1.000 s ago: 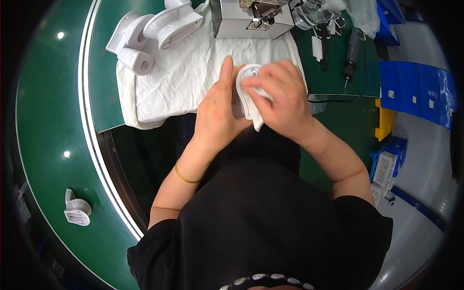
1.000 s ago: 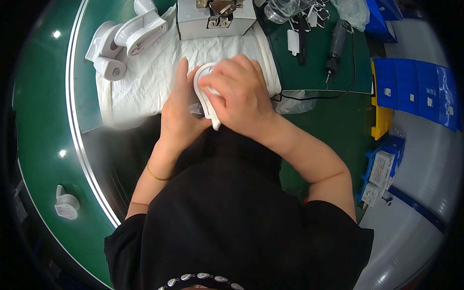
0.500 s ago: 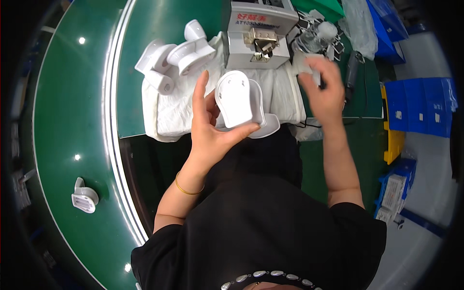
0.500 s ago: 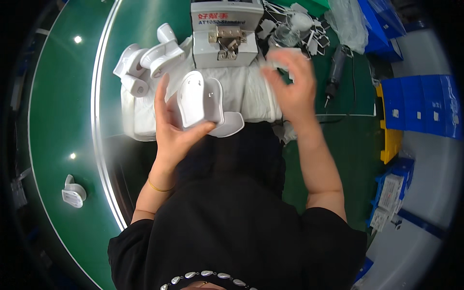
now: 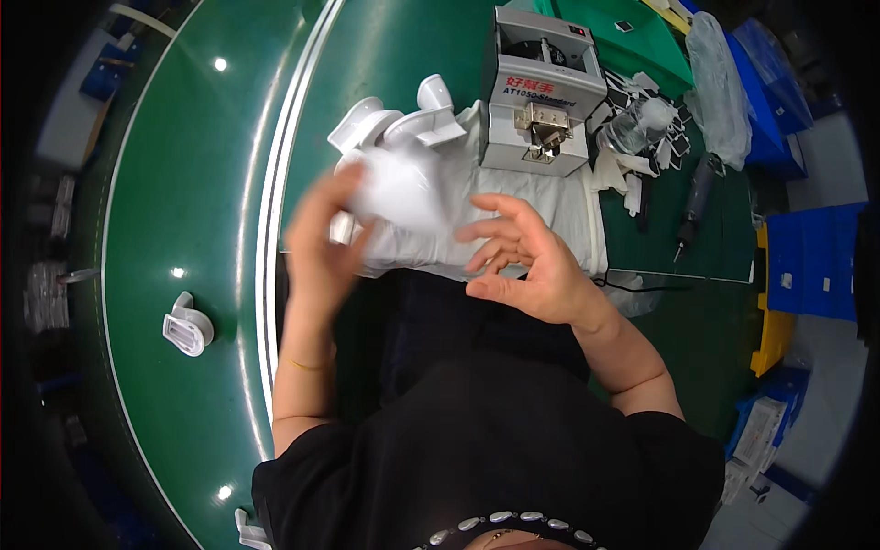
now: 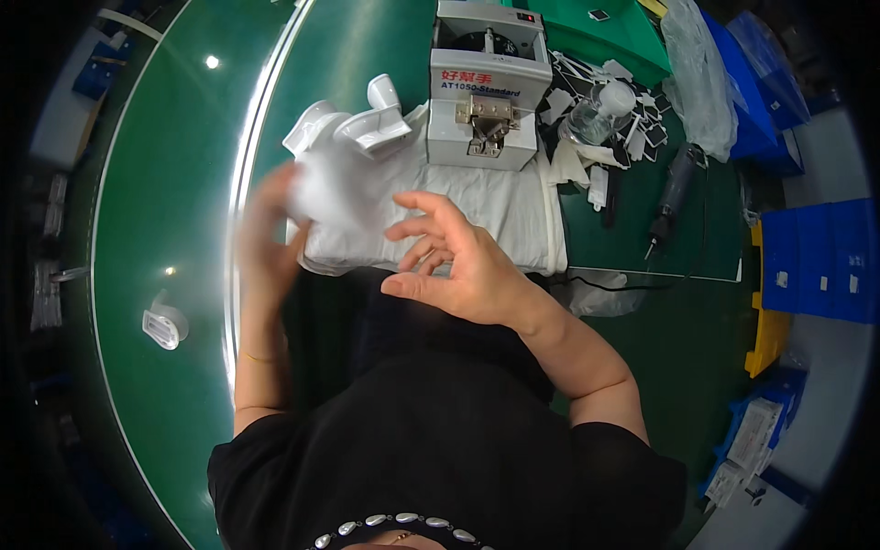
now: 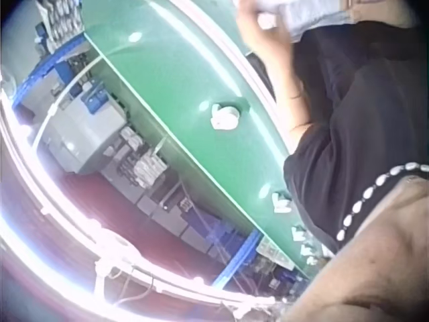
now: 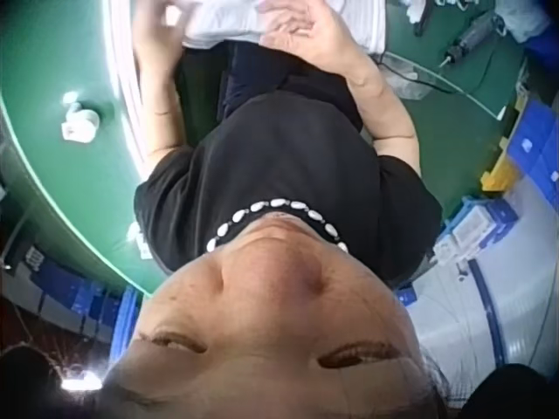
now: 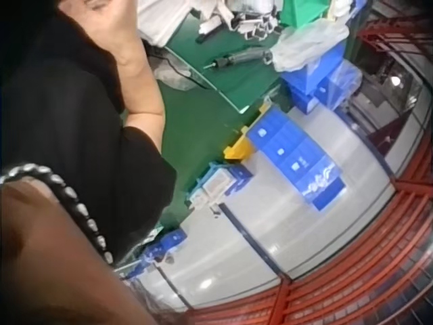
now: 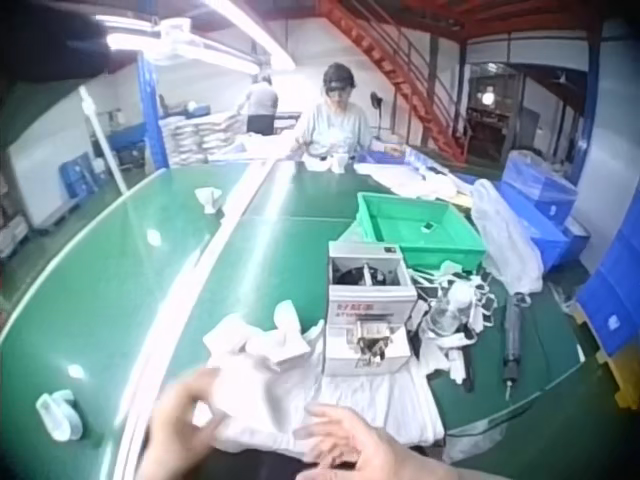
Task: Assembling plastic housings for electronic devices by inserting components and securing them with screws using an electric screwdriver.
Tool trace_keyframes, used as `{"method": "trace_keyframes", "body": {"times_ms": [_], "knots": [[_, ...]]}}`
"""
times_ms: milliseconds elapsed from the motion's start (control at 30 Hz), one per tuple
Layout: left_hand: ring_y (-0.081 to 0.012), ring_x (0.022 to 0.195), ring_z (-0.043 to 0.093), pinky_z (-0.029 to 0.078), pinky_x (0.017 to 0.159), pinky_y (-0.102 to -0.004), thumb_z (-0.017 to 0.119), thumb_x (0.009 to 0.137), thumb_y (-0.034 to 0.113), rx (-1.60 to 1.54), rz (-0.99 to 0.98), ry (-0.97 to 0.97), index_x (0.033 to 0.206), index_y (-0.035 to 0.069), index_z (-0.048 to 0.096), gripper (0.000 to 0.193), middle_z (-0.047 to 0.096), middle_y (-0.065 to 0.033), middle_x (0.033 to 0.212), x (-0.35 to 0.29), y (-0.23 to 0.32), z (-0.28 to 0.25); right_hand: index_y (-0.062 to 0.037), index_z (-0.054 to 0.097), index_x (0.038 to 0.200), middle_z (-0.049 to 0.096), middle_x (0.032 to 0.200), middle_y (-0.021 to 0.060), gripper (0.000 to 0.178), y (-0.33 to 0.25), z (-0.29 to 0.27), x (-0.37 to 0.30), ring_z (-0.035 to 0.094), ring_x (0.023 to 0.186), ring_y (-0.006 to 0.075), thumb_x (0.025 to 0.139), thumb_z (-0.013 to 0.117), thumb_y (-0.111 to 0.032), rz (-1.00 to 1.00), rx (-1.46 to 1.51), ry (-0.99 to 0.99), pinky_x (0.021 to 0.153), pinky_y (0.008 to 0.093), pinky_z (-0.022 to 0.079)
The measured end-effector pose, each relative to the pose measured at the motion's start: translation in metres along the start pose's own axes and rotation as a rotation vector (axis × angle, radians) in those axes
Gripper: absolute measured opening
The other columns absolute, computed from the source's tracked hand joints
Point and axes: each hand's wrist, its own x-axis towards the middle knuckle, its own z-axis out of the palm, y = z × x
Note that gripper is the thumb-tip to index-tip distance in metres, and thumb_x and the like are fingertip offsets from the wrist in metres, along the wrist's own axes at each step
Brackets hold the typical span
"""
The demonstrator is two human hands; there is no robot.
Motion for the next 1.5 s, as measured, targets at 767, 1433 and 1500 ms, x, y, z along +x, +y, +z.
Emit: {"method": "trace_keyframes", "body": {"times_ms": [767,1433,1500], "knots": [[-0.0307,0.113,0.06,0.048,0.097,-0.0394,0.086,0.05,0.001,0.491,-1.038,-0.398,0.13,-0.005,0.053,0.087,0.06,-0.0191,0.126,-0.086,-0.151,-0.333,-0.0019,0.07,0.1,0.072,0.086,0.0097,0.023,0.02,-0.228,-0.041,0.069,0.078,0.0164,0.088,0.07,-0.021,0.079,-0.8,1.177,0.072,0.0288,0.053],[-0.0164,0.103,0.057,0.045,0.091,-0.0282,0.067,0.084,0.01,-0.341,-0.489,-0.049,0.131,-0.001,0.048,0.052,0.059,-0.0081,0.111,-0.022,0.043,-0.083,0.0037,0.058,0.12,0.063,0.096,0.0072,0.029,0.006,-0.198,-0.034,0.06,0.073,0.012,0.091,0.06,0.0,-0.211,-0.112,1.088,0.063,0.0244,0.049],[-0.0138,0.101,0.056,0.044,0.089,-0.026,0.064,0.086,0.019,-0.628,-0.483,-0.053,0.13,0.0,0.048,0.05,0.059,-0.0067,0.109,-0.015,0.077,-0.026,0.0019,0.061,0.118,0.063,0.097,0.0054,0.026,0.015,-0.188,-0.041,0.059,0.074,0.0107,0.093,0.059,-0.001,-0.236,-0.26,1.049,0.066,0.023,0.048]]}}
